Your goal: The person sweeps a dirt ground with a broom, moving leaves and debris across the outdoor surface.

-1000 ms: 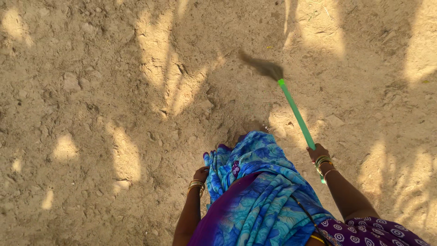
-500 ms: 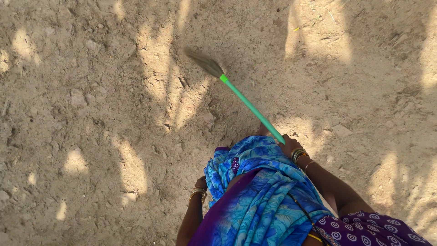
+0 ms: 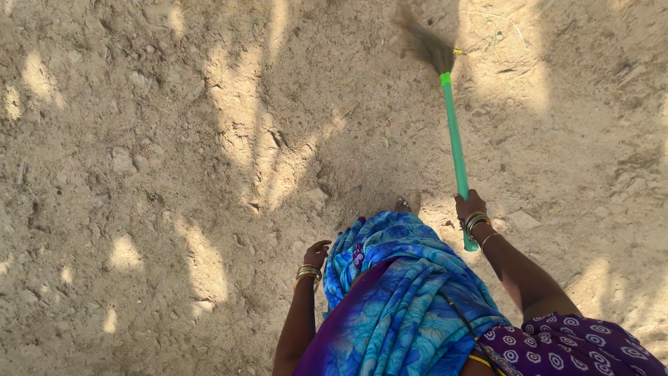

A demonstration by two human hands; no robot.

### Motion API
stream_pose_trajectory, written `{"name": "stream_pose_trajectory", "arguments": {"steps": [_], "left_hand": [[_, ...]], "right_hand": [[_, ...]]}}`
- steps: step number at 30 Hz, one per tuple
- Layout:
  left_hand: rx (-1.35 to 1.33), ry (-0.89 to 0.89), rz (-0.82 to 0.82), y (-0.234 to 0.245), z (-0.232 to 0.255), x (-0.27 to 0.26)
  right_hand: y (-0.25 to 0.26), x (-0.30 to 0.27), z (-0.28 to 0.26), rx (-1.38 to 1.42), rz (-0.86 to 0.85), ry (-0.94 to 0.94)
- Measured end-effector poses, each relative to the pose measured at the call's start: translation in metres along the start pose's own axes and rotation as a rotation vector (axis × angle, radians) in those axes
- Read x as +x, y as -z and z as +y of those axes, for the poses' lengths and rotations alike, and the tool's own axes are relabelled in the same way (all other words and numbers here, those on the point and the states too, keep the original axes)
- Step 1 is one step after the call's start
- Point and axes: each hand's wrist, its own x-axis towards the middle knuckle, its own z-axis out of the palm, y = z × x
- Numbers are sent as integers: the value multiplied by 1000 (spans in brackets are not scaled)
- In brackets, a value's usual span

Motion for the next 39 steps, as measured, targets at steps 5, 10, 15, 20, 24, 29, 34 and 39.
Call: {"name": "stream_pose_trajectory", "arguments": {"steps": [5, 10, 15, 20, 24, 29, 34, 39], "left_hand": [[-57, 152, -32, -8, 13, -8], [65, 342, -44, -9, 28, 1], [69, 119, -28, 0, 62, 47], [135, 55, -71, 18, 122, 104], [221, 25, -126, 40, 164, 151], [40, 149, -193, 73, 205, 197], [40, 94, -195, 113, 237, 251], [184, 89, -153, 130, 285, 293]], "right_hand": [[7, 11, -14, 29, -92, 97], [2, 21, -48, -115, -289, 156], [-14, 45, -107, -120, -364, 333], [11, 92, -133, 85, -348, 116], [44, 145, -151, 339, -233, -230], [68, 185, -191, 243, -9, -224], [72, 187, -220, 154, -55, -122], [70, 200, -262, 225, -242, -136]]}}
